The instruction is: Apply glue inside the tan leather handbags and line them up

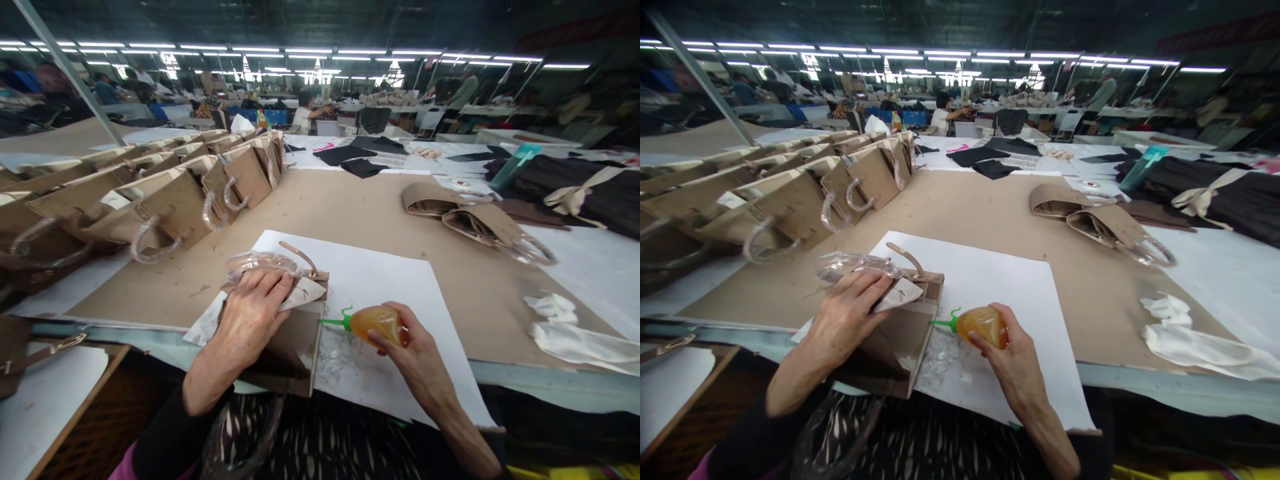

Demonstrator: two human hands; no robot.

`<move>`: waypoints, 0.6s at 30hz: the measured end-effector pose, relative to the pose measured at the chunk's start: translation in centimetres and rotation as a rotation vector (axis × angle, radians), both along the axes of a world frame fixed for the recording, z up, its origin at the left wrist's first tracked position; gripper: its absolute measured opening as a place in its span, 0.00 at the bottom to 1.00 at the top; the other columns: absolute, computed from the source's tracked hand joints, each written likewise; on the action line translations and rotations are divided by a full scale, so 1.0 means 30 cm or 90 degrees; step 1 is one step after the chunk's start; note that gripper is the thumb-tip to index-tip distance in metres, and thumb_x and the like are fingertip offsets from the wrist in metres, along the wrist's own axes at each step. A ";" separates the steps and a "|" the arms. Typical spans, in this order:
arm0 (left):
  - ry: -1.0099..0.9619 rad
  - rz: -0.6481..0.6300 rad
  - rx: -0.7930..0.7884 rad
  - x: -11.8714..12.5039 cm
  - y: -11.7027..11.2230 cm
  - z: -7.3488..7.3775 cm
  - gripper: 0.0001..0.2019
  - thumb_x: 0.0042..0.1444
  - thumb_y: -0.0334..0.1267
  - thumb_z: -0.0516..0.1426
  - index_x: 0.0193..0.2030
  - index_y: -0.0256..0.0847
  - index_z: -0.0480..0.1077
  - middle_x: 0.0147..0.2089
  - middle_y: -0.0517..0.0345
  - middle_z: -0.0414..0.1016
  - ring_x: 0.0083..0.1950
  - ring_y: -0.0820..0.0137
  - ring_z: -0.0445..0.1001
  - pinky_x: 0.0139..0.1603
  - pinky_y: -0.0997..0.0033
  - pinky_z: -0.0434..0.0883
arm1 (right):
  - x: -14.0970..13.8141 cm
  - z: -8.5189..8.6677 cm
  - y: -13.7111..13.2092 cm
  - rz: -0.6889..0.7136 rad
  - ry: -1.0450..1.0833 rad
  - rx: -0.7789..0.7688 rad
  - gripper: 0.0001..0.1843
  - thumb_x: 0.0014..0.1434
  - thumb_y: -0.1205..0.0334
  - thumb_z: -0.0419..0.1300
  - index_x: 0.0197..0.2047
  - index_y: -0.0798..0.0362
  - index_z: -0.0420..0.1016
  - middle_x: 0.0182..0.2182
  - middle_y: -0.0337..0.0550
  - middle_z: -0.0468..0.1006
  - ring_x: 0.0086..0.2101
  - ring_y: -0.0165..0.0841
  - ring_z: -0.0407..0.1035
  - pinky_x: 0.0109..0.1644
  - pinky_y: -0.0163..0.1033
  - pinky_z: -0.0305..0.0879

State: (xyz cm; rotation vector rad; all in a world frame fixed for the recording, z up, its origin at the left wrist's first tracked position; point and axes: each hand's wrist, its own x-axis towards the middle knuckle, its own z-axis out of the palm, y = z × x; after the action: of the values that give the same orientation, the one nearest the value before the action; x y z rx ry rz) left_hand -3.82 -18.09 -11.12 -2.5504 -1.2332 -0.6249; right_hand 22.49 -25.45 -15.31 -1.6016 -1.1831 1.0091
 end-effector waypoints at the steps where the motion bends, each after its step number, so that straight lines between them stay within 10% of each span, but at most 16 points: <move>1: -0.001 -0.001 -0.009 -0.002 0.004 0.006 0.18 0.52 0.30 0.59 0.51 0.36 0.68 0.48 0.45 0.74 0.49 0.55 0.71 0.49 0.56 0.71 | 0.000 -0.009 0.010 -0.004 -0.024 0.015 0.31 0.51 0.42 0.64 0.52 0.50 0.63 0.40 0.45 0.74 0.36 0.42 0.70 0.37 0.45 0.72; 13: -0.022 -0.016 -0.102 -0.018 0.061 0.099 0.19 0.50 0.27 0.58 0.51 0.37 0.70 0.50 0.46 0.75 0.51 0.59 0.73 0.49 0.60 0.72 | -0.041 -0.009 0.073 -0.018 -0.316 0.330 0.16 0.62 0.56 0.57 0.52 0.47 0.64 0.48 0.47 0.67 0.48 0.44 0.64 0.54 0.50 0.61; 18: -0.081 -0.006 -0.082 -0.057 0.084 0.094 0.18 0.50 0.28 0.56 0.50 0.38 0.71 0.49 0.48 0.76 0.49 0.61 0.74 0.49 0.64 0.72 | 0.078 0.061 0.015 -0.255 -0.125 0.256 0.29 0.58 0.48 0.61 0.58 0.45 0.56 0.53 0.49 0.63 0.52 0.52 0.61 0.58 0.59 0.56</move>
State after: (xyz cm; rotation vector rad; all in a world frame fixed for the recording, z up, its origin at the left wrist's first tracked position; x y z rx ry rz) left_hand -5.52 -15.56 -8.32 -2.6592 -1.3445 -0.7435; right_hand 24.84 -25.01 -13.47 -1.5468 -1.0529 0.3372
